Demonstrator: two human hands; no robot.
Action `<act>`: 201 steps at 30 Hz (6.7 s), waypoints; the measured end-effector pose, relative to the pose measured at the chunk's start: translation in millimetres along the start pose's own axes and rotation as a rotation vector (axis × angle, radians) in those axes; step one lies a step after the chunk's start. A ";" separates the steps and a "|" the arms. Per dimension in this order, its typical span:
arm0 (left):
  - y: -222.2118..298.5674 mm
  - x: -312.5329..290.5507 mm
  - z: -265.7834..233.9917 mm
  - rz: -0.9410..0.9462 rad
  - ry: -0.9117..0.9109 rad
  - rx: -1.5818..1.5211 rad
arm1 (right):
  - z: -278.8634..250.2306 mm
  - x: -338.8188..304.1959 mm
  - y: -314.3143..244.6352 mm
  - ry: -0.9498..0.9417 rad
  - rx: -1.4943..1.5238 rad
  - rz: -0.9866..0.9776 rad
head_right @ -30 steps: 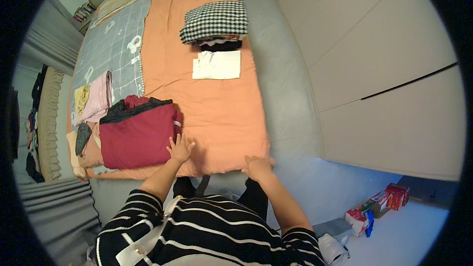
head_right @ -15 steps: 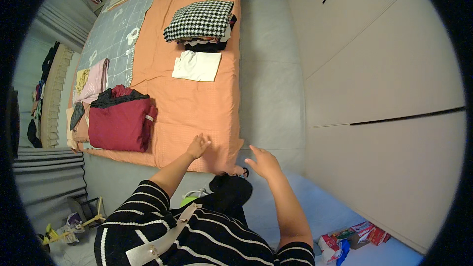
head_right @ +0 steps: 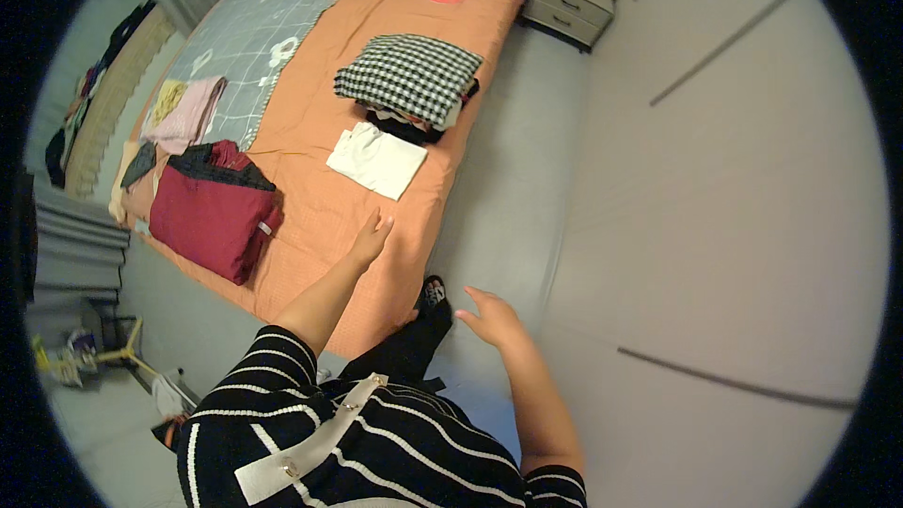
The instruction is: The person folds a white t-shirt and a black puffer jacket on a bed, then places the jacket on a sofa. They retrieve a pair of socks from a plastic bag hanging on a coat rack, fold them, and return them to the bag. Finally, they fold a maroon jacket on the bed and place it in a closet.
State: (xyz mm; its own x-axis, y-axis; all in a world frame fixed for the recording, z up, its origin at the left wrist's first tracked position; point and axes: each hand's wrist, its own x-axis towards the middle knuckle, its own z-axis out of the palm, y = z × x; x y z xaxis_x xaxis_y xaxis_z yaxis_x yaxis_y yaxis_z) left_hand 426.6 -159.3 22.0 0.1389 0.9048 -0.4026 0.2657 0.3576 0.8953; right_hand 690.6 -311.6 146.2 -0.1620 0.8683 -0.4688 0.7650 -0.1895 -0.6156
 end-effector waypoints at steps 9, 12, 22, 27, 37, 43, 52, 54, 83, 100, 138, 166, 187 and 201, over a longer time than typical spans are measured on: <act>62.2 97.9 5.7 -0.381 0.193 -0.519 | -90.8 150.8 -9.2 -0.196 -0.220 -0.158; -27.3 152.1 1.3 -0.485 0.286 -0.639 | -95.7 202.0 13.3 -0.282 -0.045 -0.208; -43.1 232.9 14.0 -0.655 0.728 -0.952 | -99.6 386.4 39.4 -0.655 0.309 -0.129; 88.7 195.8 -32.4 -0.147 0.627 -1.430 | -151.4 432.5 -49.8 -0.943 0.486 0.167; 324.6 181.8 -60.6 0.320 0.473 -1.419 | -235.4 495.0 -216.6 -1.138 1.403 0.001; 281.9 246.7 -17.7 0.063 0.497 -1.222 | -295.1 543.1 -187.2 -0.636 1.078 -0.098; 137.1 288.4 24.9 -0.382 1.065 -0.707 | -278.6 609.9 -45.8 0.009 0.633 -0.057; 130.7 303.2 15.4 -0.351 1.054 -0.693 | -275.8 625.6 -63.3 -0.107 0.594 -0.241; 29.5 351.7 1.0 -0.487 0.470 -1.183 | -189.8 643.2 -55.6 0.060 -0.055 -0.055; 34.1 226.8 -70.7 -0.494 0.669 -1.237 | -145.8 570.4 -83.8 -0.631 0.606 -0.221; 0.6 118.1 -398.0 -0.214 1.276 -0.785 | 92.1 660.4 -434.1 -1.057 0.343 -0.414; 6.0 285.9 -437.0 -0.880 1.119 1.181 | 9.4 749.6 -160.2 -0.287 0.173 -0.594; 45.7 493.0 20.5 -0.208 0.701 -0.126 | -213.3 912.1 63.7 -0.038 0.830 0.416; 146.3 318.5 -151.2 0.312 0.979 -1.203 | -174.5 672.4 -284.1 -0.996 1.127 -0.231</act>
State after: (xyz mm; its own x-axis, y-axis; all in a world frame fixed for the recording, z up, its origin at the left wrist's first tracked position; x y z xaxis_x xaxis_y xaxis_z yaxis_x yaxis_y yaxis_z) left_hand 365.5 216.1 53.6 -0.7293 0.5972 -0.3338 -0.6014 -0.3270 0.7290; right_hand 473.1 406.0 116.4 -0.9019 0.3610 -0.2373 -0.1203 -0.7375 -0.6646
